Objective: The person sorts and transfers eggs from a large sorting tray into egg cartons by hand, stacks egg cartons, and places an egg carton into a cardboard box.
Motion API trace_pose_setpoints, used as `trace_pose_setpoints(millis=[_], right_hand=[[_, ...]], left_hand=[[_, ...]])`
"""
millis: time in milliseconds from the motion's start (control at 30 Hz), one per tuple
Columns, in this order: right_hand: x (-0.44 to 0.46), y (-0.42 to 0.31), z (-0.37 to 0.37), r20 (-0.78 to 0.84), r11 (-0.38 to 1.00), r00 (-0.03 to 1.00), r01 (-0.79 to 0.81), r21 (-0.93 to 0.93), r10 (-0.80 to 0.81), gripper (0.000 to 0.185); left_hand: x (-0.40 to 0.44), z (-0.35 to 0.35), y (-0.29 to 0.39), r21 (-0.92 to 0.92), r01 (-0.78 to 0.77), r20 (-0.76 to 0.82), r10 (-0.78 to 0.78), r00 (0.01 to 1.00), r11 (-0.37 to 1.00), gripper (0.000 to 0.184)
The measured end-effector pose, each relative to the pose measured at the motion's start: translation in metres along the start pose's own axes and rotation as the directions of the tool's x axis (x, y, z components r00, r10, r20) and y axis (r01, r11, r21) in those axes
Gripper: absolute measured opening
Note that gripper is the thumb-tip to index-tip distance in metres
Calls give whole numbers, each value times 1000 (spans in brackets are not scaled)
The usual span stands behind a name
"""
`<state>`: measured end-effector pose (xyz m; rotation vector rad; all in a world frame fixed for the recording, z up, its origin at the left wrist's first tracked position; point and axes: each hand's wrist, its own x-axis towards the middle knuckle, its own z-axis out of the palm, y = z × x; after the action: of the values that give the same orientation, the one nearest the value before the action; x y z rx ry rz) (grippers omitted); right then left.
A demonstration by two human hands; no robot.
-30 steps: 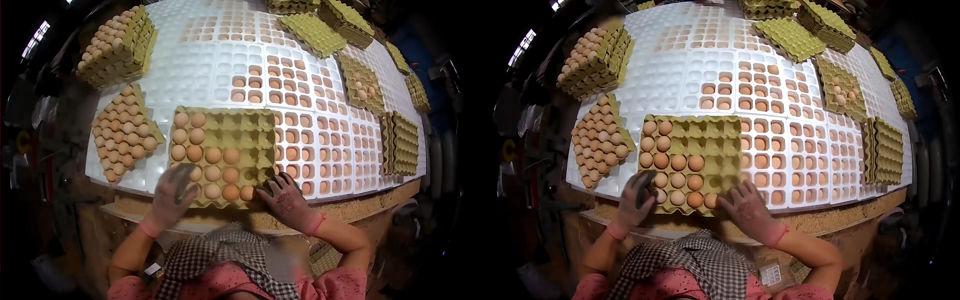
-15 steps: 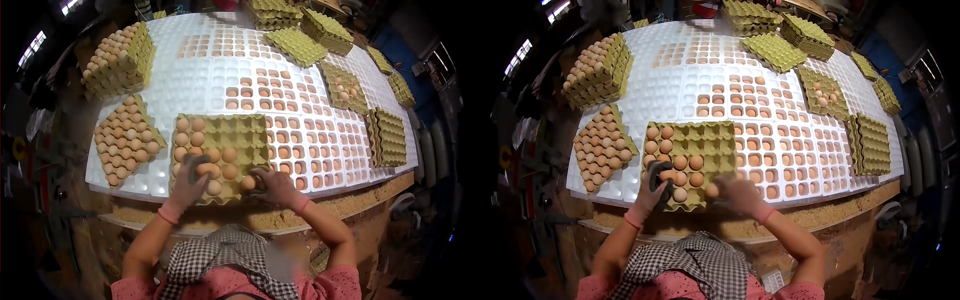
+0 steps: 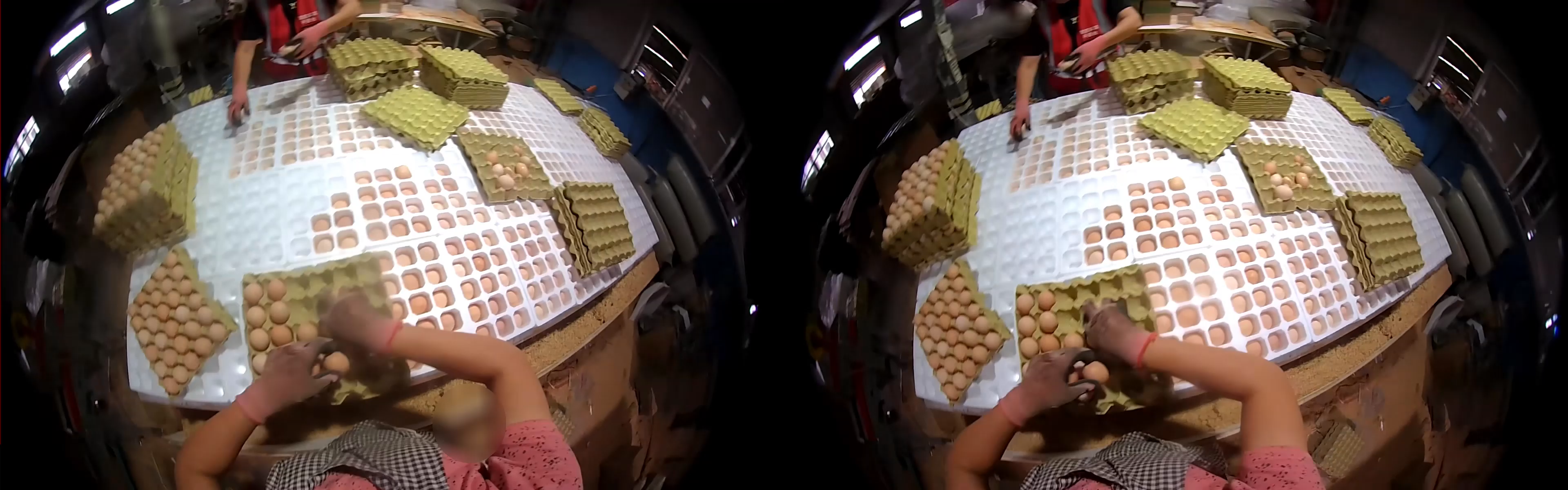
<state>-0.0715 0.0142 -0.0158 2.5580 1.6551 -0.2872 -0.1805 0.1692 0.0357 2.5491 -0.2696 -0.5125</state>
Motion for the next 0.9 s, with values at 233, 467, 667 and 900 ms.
trace_pose_setpoints(millis=[233,467,667,900], right_hand=[[-40,144,4,-302,763,810,-251,595,503,56],[-80,392,38,93,429,454,-880,206,886,49],[-53,434,30,-130,587,573,-799,130,809,44],[-27,481,34,-42,437,471,-778,451,881,42]], left_hand=[[52,-52,-31,-756,-50,-171,-124,977,653,49],[234,-65,0,-785,-150,-207,-26,978,601,51],[417,-63,40,-179,-504,-545,341,766,845,49],[515,-24,42,277,-237,-287,316,904,931,51]])
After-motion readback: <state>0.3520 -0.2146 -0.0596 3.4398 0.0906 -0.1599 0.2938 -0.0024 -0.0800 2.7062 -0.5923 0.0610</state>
